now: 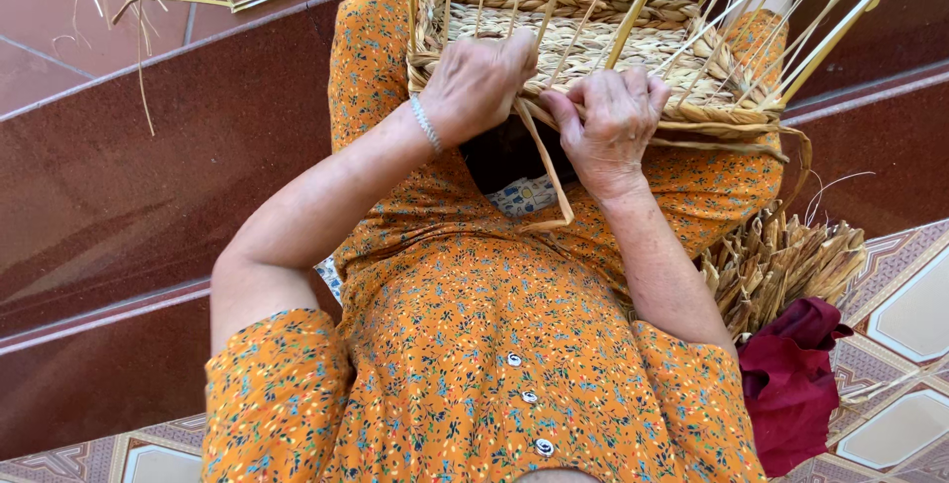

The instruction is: The person weaves a basket by hand, interlacing dried plant fibers through a pre-formed frame. They repeatedly pull strands through the structure, tighten the weave, and adjust the basket's position to continue building the sides.

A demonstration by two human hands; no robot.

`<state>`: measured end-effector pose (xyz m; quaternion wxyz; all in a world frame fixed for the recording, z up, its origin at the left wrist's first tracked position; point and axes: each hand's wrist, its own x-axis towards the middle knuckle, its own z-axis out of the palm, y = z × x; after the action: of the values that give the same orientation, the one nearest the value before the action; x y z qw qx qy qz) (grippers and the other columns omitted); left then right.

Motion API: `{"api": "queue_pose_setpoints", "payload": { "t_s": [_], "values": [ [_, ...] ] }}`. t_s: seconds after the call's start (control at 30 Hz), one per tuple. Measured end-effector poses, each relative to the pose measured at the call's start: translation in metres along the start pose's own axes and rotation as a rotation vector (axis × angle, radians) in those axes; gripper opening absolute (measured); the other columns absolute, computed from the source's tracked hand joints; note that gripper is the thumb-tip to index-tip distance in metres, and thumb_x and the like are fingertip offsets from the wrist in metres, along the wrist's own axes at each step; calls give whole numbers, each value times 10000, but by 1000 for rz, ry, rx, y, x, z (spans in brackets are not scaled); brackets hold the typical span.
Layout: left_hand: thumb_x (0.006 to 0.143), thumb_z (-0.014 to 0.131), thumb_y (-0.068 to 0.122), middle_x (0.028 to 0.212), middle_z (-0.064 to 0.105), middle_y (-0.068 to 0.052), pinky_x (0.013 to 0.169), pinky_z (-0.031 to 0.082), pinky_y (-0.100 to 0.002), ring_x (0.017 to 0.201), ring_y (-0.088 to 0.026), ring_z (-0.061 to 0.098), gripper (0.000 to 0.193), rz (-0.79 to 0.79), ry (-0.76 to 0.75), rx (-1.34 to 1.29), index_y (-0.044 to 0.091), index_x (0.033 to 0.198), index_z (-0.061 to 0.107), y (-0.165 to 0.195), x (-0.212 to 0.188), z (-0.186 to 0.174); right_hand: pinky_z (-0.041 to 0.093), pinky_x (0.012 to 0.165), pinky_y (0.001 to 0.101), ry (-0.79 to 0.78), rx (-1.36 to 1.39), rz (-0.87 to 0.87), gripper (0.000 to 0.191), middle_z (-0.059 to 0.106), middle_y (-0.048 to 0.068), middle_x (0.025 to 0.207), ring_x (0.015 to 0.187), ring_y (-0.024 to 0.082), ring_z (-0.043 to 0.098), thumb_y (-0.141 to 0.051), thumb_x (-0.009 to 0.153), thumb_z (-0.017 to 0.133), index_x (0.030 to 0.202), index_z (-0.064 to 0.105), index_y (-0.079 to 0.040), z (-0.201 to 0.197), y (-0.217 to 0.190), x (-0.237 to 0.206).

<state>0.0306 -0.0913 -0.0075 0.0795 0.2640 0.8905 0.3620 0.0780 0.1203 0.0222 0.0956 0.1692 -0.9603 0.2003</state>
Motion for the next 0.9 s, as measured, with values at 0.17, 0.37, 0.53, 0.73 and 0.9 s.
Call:
{"api": "queue_pose_setpoints", "payload": {
  "t_s": [0.17,0.37,0.53,0.73,0.9],
  "values": [
    [883,797,142,677,644,-128,521,504,-444,604,-344,668,504,-73,52,70,35,1231,449,-7,23,7,370,902,434,80,-76,-55,266,617,52,945,954,268,561,-332,937,862,941,666,-154,-29,-9,1],
    [679,912,165,964,652,-216,487,527,-412,629,-336,684,766,83,149,180,-10,1244,426,-3,36,-8,469,757,416,-167,-17,-55,406,647,102,893,864,291,610,-351,837,860,1049,669,-62,-50,-25,-11],
    [744,850,171,956,651,-202,491,541,-409,658,-286,704,405,137,22,414,-16,984,582,-3,52,-1,557,713,360,-313,443,270,266,675,99,865,735,237,674,-81,951,748,1203,673,-44,-57,-9,-14],
    [933,660,50,981,712,-174,776,567,-469,891,-335,706,135,-15,-275,113,32,1067,667,3,46,17,557,774,377,-164,213,74,158,696,129,974,847,272,684,-67,980,812,1108,732,-21,-86,11,8],
    [796,613,-2,1286,588,-237,981,527,-445,1132,-367,622,524,181,-105,-309,-52,1318,604,7,10,1,530,761,349,94,-149,-344,127,689,111,1030,911,266,641,-61,934,804,1041,739,-36,-82,-8,30]
  ]
}}
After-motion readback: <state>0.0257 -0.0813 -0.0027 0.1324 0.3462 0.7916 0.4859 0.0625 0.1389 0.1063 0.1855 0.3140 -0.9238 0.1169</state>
